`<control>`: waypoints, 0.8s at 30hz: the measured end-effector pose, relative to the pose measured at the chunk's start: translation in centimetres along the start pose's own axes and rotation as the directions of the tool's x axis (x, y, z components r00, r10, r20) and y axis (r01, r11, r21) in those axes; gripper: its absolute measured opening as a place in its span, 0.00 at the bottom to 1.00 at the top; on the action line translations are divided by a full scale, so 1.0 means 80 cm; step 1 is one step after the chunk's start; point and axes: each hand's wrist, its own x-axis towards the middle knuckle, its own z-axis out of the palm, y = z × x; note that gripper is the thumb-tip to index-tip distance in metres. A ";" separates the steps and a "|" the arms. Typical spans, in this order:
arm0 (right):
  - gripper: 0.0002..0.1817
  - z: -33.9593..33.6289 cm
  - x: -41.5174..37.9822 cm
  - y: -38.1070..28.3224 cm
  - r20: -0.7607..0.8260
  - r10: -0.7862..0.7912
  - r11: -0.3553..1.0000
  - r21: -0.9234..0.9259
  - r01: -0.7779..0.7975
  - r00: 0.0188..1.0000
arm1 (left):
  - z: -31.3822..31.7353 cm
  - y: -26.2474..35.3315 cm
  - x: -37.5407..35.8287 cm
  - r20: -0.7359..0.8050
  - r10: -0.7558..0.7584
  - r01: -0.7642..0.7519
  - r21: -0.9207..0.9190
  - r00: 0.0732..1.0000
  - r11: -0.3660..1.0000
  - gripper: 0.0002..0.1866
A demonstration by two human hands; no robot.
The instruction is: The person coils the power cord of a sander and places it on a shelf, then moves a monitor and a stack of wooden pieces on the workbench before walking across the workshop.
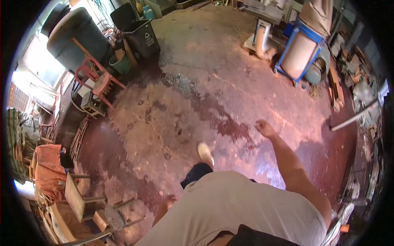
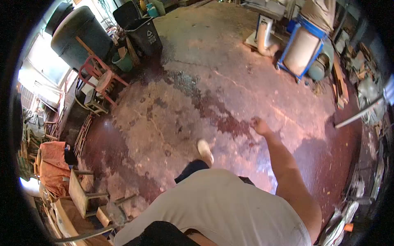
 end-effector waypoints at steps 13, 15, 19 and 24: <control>0.32 0.035 0.406 0.104 0.634 0.494 0.864 -0.435 -0.254 0.595 | -0.605 0.848 0.534 -0.179 0.360 -0.323 0.206 0.916 0.924 0.14; 0.30 0.040 0.492 0.105 0.622 0.539 0.841 -0.438 -0.319 0.568 | -0.691 1.014 0.543 -0.228 0.294 -0.291 0.047 0.928 0.956 0.14; 0.25 0.032 0.768 0.102 0.602 0.549 0.834 -0.436 -0.338 0.579 | -0.825 1.177 0.651 -0.464 0.641 -0.563 0.313 0.612 0.765 0.13; 0.19 -0.028 1.343 -0.017 0.339 0.208 0.940 -0.328 -0.093 0.917 | -0.838 1.088 0.841 -0.316 0.269 -0.146 0.363 0.910 0.920 0.11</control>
